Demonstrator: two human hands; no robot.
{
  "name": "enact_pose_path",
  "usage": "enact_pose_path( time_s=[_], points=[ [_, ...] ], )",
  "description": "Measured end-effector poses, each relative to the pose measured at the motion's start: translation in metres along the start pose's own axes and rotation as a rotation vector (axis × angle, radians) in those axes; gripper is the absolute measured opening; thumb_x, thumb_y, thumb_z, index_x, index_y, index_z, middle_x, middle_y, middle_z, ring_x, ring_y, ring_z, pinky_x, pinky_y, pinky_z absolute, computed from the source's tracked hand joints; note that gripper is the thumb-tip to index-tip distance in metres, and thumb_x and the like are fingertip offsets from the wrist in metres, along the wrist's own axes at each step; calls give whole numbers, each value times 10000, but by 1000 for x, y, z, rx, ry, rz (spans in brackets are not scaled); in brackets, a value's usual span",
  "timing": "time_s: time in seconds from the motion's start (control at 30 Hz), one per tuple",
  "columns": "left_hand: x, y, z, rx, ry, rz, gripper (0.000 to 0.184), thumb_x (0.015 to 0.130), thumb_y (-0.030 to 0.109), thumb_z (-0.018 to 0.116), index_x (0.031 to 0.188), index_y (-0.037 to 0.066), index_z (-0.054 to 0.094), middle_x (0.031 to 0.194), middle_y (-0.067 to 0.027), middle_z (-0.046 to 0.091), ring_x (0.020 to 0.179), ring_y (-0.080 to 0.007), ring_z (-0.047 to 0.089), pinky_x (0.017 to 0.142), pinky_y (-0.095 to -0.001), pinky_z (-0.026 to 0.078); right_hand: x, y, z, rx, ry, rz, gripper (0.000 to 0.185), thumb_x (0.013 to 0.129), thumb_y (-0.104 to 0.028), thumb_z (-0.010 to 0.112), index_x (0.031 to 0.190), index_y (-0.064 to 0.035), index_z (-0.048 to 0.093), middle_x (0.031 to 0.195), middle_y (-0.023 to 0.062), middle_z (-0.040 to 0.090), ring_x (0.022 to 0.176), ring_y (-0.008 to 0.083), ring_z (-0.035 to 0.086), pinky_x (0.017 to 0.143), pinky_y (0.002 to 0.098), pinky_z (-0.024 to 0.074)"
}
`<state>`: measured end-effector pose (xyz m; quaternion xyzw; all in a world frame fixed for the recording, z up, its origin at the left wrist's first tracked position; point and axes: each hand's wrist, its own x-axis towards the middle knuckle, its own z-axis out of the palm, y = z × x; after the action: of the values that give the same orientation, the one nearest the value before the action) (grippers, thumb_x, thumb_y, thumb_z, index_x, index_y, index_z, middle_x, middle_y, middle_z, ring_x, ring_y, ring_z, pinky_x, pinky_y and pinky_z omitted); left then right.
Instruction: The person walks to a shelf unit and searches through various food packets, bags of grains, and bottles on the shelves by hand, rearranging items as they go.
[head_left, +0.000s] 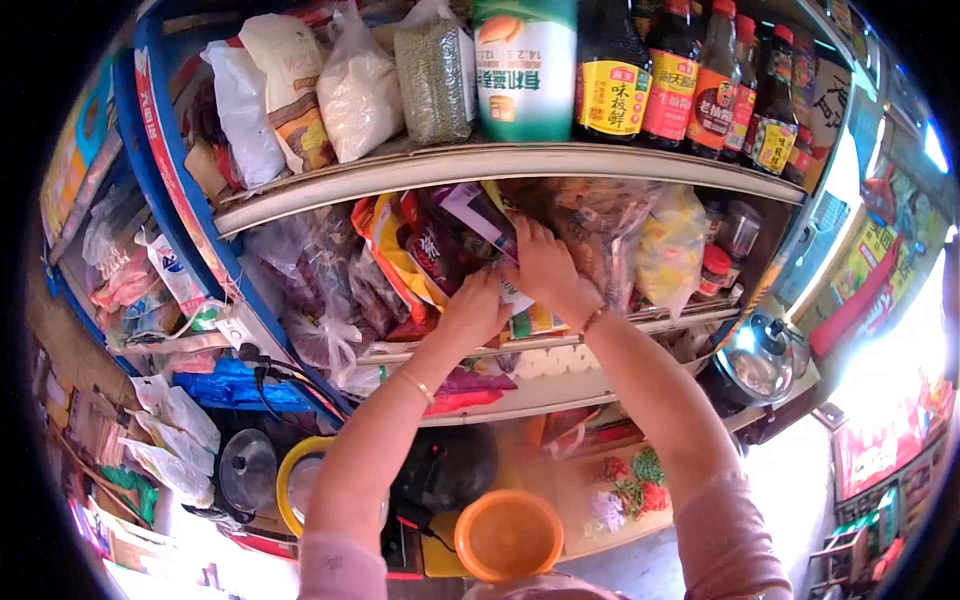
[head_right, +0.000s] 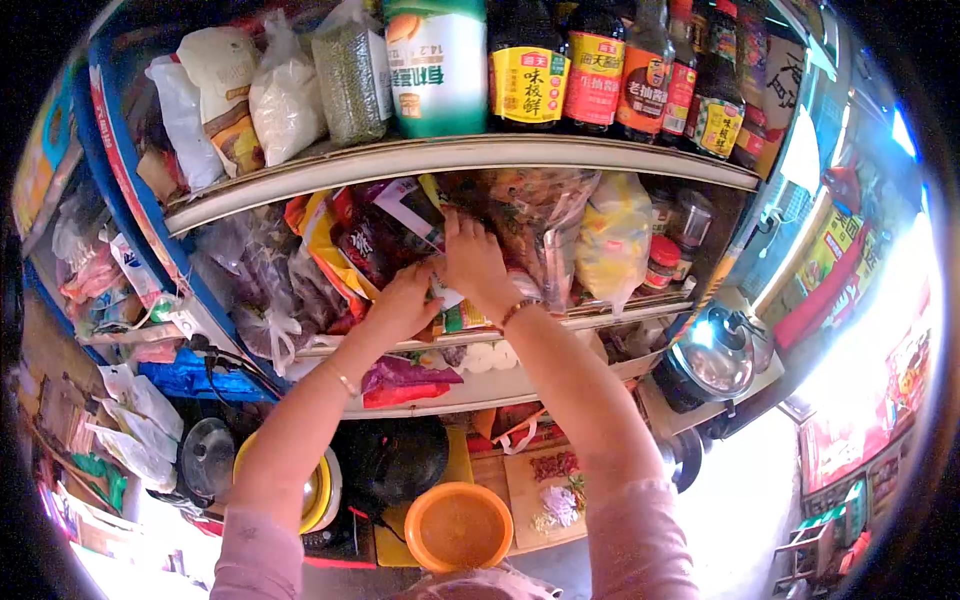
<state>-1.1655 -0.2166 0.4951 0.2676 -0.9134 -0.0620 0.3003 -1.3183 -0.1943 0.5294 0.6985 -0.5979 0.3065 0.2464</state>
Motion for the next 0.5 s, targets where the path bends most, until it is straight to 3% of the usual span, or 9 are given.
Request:
enact_pose_path(
  time_s=[0.03,0.07,0.13,0.2,0.27,0.5],
  points=[
    [5,-4,10,58,-128,-87,587,777,215,613,1230,-65,366,1181,-263,476,1096,-401,466,943,-424,394,6,4,3,-1,-215,166,477,825,-307,539,1122,57,458,992,249,585,921,383,577,784,457,476],
    [7,-3,17,54,-125,-91,587,777,215,613,1230,-65,366,1181,-263,476,1096,-401,466,943,-424,394,11,10,6,-5,-430,332,422,849,-311,501,1060,54,502,918,246,617,833,375,619,737,460,505],
    [8,2,31,137,5,-41,649,785,284,609,1263,-66,343,1242,-263,427,1160,-400,415,972,-424,378,11,31,8,-14,-362,269,355,858,-276,474,986,51,529,838,240,622,766,386,622,690,468,513],
    [14,14,33,186,-11,-67,706,789,337,600,1294,-64,314,1283,-260,387,1208,-395,369,979,-428,377,9,49,8,-29,-296,207,311,867,-240,448,912,48,556,758,235,628,700,397,625,642,476,520],
    [19,25,31,278,13,-94,713,787,330,599,1295,-78,311,1284,-261,395,1189,-402,399,970,-417,393,10,58,7,41,-152,170,274,874,-217,439,829,22,564,748,249,618,704,408,615,644,479,516],
    [27,-11,55,440,-8,8,620,807,196,555,1275,-132,315,1326,-259,364,1202,-362,404,993,-411,361,8,59,8,60,-139,152,268,872,-209,438,814,25,555,740,262,608,698,416,607,646,479,513]
  ],
)
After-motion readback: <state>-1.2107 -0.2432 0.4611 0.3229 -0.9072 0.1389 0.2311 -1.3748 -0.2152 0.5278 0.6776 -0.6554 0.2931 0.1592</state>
